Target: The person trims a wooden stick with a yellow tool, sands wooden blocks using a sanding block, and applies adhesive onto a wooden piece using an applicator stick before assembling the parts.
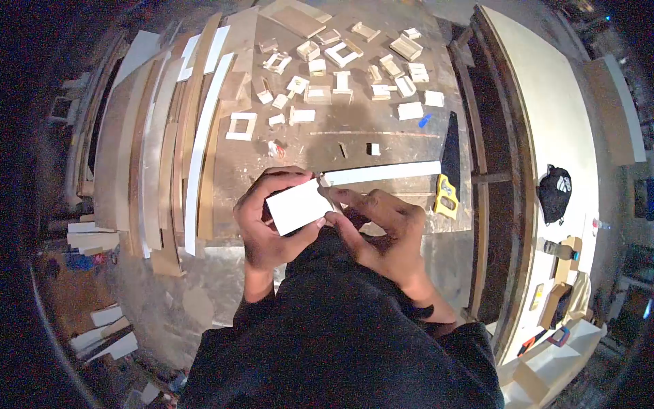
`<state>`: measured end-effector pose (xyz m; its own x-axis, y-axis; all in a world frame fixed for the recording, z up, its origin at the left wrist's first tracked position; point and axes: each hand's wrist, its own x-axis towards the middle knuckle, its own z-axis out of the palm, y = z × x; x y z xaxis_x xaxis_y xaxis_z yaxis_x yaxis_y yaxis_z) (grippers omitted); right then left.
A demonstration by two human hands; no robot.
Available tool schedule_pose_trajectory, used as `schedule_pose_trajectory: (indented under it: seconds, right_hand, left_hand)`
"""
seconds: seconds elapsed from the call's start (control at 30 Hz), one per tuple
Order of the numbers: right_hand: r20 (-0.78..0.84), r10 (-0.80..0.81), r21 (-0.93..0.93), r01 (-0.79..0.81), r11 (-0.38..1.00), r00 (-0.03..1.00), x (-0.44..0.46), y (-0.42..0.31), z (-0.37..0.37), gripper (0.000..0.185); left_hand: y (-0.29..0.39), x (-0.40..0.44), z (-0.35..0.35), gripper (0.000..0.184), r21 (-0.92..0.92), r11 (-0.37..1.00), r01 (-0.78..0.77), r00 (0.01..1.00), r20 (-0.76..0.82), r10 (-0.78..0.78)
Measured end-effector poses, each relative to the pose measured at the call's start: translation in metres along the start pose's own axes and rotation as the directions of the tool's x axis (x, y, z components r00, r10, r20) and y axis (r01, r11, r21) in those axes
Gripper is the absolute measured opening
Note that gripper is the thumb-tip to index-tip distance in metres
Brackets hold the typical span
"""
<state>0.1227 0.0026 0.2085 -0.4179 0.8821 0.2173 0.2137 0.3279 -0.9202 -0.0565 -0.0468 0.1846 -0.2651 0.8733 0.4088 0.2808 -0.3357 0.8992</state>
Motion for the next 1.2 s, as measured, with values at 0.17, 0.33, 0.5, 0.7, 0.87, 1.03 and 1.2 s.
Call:
schedule_pose_trajectory:
  seconds: [0.17,0.33,0.5,0.7,0.87,1.03,1.2]
  right_hand:
    - [0.125,-0.079,0.048,0.073,0.996,0.989,0.007,0.026,-0.023,0.039]
    - [0.181,-0.109,0.158,0.080,0.984,0.977,0.002,0.037,-0.038,0.046]
    - [0.246,-0.033,0.276,-0.037,0.960,0.969,-0.002,0.045,-0.057,0.044]
    - [0.256,-0.090,0.370,-0.012,0.929,0.962,0.007,0.059,-0.072,0.045]
    - [0.218,-0.124,0.504,-0.003,0.864,0.968,0.016,0.065,-0.075,0.039]
    - [0.222,-0.136,0.519,0.001,0.855,0.965,0.026,0.077,-0.078,0.041]
    - [0.184,-0.129,0.585,-0.003,0.811,0.974,0.031,0.082,-0.068,0.044]
  left_hand:
    - [0.003,-0.006,0.014,0.049,0.026,0.998,0.065,0.997,0.040,-0.066]
    - [0.003,-0.006,0.034,0.048,0.021,1.000,0.019,0.999,0.036,-0.020]
    - [0.005,-0.007,0.050,0.048,-0.113,0.992,0.052,0.998,0.041,-0.048]
    - [0.009,-0.001,0.066,0.048,-0.200,0.977,0.072,0.996,0.072,-0.058]
    - [0.011,0.008,0.076,0.048,-0.206,0.970,0.128,0.989,0.105,-0.108]
    - [0.009,0.018,0.082,0.052,-0.278,0.950,0.140,0.990,0.036,-0.135]
    - [-0.009,0.016,0.078,0.058,-0.311,0.945,0.102,0.995,0.045,-0.093]
